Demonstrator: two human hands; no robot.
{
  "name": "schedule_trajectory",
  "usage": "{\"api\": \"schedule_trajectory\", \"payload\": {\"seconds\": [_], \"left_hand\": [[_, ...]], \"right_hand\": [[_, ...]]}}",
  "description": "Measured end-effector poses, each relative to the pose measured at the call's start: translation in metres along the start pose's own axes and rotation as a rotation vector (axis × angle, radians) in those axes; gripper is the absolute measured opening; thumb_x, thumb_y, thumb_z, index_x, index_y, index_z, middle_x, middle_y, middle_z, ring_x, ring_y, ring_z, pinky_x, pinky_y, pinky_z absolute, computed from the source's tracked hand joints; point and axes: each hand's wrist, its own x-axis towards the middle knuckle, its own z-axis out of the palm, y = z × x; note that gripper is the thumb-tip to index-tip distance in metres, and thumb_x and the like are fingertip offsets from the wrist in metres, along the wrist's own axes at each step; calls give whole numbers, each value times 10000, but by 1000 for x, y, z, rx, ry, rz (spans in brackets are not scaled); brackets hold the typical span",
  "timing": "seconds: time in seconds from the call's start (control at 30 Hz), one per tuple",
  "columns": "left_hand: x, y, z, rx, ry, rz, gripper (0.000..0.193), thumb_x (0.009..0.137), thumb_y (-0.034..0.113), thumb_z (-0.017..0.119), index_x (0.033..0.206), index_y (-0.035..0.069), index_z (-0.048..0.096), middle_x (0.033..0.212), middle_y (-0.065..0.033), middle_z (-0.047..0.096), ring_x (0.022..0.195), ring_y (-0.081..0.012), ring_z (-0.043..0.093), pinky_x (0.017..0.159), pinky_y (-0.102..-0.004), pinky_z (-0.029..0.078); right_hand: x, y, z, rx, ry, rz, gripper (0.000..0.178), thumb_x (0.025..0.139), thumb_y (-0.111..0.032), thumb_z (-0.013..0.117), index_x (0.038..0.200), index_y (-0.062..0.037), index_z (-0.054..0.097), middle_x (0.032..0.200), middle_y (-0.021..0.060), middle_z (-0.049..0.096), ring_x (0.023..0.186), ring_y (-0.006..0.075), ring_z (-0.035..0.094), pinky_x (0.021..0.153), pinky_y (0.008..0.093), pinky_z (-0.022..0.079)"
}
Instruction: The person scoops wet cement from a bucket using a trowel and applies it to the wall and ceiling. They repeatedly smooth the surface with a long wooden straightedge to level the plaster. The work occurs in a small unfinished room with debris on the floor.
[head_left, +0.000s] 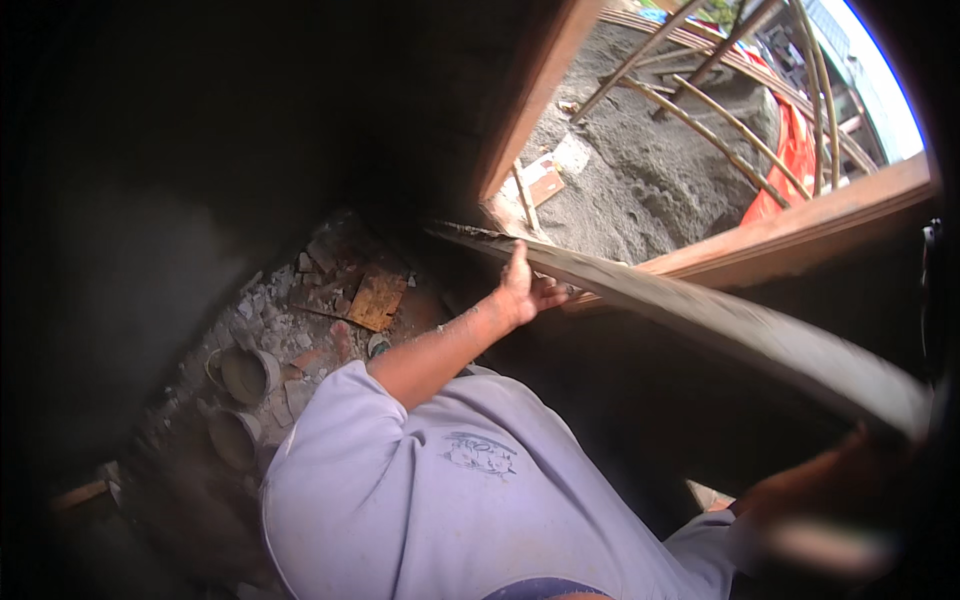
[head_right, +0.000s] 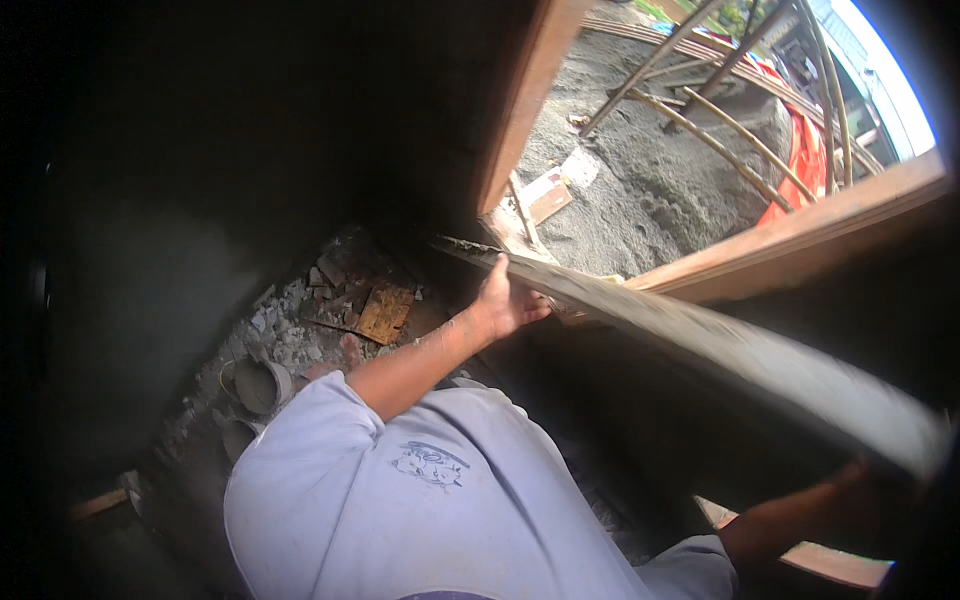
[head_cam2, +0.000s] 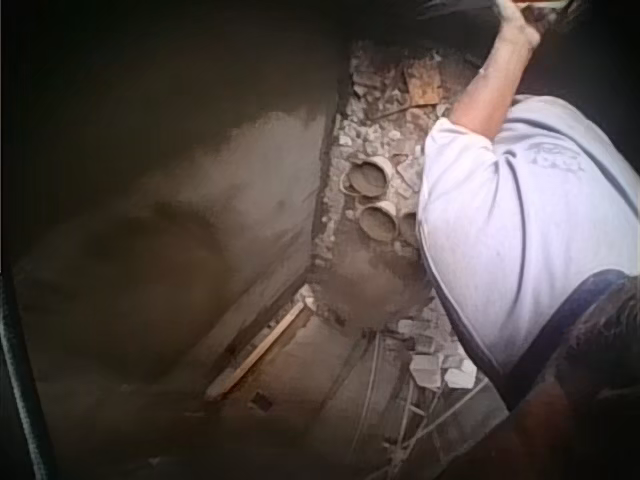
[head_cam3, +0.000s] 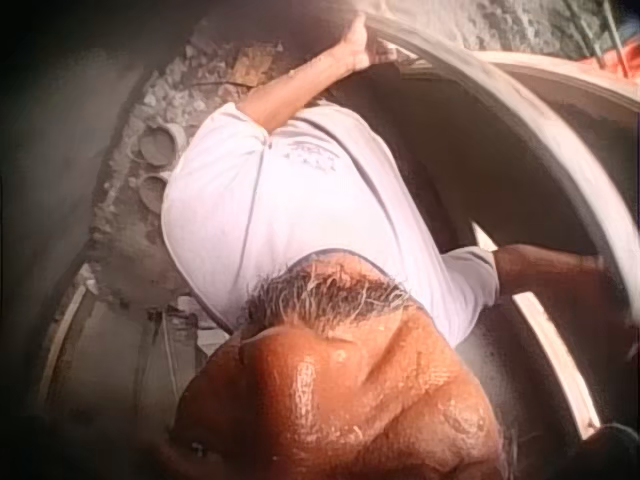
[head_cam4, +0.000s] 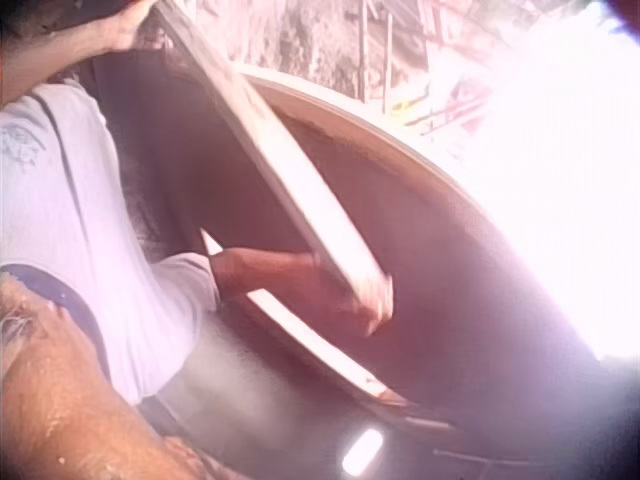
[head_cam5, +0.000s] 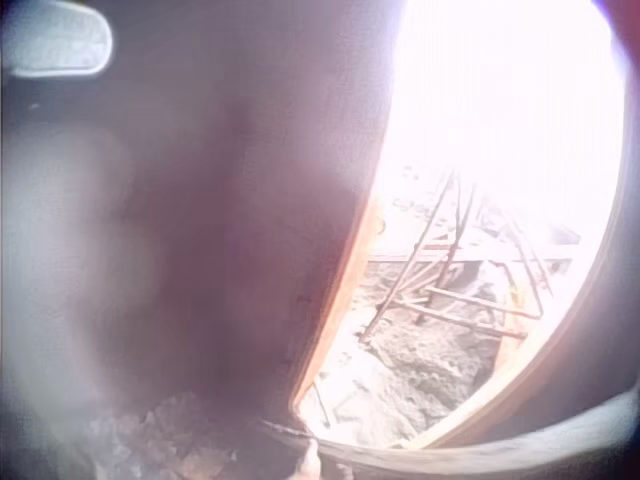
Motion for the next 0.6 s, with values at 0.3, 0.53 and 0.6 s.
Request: {"api": "schedule_trajectory", "payload": {"seconds": [0.3, 0.53, 0.6], "left_hand": [[-71, 81, -55, 1301, 267, 1226, 1053, 680, 490, 760, 1381, -46, 186, 1273, -228, 427, 1201, -321, 415, 1000, -401, 351], [-100, 150, -37, 1424, 279, 1485, 1030, 602, 464, 794, 1360, -16, 289, 1314, -176, 410, 1239, -320, 384, 1024, -461, 299], [-106, 155, -36, 1364, 257, 1462, 768, 634, 357, 779, 1229, -13, 466, 1231, -143, 490, 1160, -292, 461, 996, -418, 335]], "right_hand": [[2, -172, 141, 153, -85, -55, 334, 779, -103, 729, 1072, -6, 600, 1074, 115, 573, 955, 185, 571, 791, 310, 493], [41, -289, 185, 336, -27, -236, 201, 804, -119, 674, 987, -35, 675, 1074, 115, 616, 972, 215, 589, 814, 313, 476], [54, -318, 181, 451, 7, -405, 188, 787, -120, 679, 956, -39, 682, 1093, 114, 623, 958, 224, 598, 822, 318, 468]]}}
